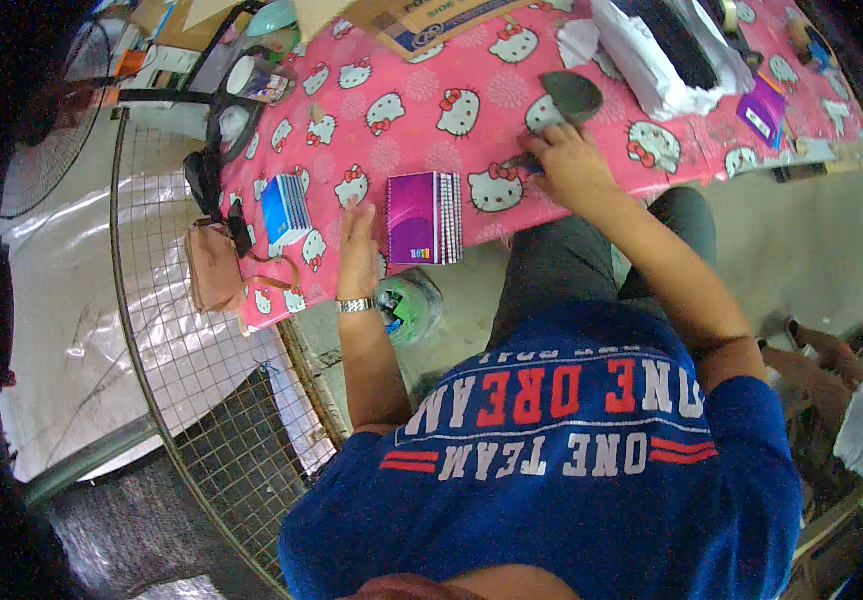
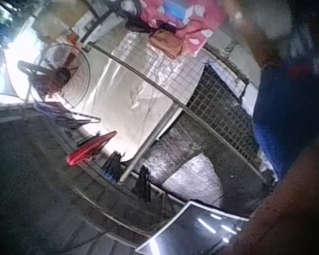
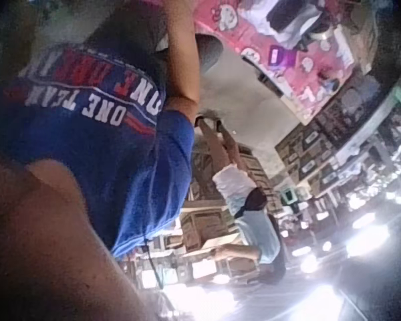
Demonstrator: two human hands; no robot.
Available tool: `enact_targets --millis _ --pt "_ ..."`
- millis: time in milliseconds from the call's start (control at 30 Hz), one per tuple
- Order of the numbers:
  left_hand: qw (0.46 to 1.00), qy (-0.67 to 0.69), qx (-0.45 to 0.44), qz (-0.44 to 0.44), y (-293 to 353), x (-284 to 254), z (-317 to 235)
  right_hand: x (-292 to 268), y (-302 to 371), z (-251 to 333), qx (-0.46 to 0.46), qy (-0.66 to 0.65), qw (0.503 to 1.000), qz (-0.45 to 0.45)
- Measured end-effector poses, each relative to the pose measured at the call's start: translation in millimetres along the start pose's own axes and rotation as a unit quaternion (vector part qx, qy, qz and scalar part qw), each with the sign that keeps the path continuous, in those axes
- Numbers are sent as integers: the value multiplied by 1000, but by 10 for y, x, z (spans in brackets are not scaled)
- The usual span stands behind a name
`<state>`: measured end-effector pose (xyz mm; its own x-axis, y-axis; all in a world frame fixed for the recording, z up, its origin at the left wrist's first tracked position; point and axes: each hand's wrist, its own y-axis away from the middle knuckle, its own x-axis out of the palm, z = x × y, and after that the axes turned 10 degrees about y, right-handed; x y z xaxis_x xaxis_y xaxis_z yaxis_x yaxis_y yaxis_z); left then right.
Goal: The person organizes paper sheets, covers, and a spiral binding to assemble notebooks by hand at a table.
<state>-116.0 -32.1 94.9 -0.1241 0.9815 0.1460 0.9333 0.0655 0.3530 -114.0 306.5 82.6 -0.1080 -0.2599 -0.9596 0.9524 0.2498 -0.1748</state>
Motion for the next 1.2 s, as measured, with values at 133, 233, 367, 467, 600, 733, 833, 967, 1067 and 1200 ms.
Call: enact_targets --millis 133,233,367,467,600,733,833,967,1067,1200 --pt "998 -36 -48 36 -6 -198 297 328 55 409 129 -355 925 51" --pt "996 5 -49 71 116 130 239 402 133 1013 308 -658 648 230" --pt "998 25 -45 41 171 279 139 315 -25 1387 296 -696 631 174" --pt "991 92 -87 32 192 177 103 361 -221 1367 250 -703 632 210" --pt "972 229 37 34 205 35 252 289 -461 1508 137 -470 867 91" --pt "961 213 174 42 146 -223 381 201 -628 1428 -79 -561 816 115" --pt "973 163 157 49 77 -238 415 565 -662 1388 -82 -552 823 108" --pt "988 47 130 64 -31 -274 511 853 -662 1386 -65 -472 868 138" --pt "985 80 117 95 -150 -353 611 945 -696 1446 -57 -468 874 121" --pt "973 -59 175 140 -328 -432 501 991 -807 1422 -74 -409 906 80"
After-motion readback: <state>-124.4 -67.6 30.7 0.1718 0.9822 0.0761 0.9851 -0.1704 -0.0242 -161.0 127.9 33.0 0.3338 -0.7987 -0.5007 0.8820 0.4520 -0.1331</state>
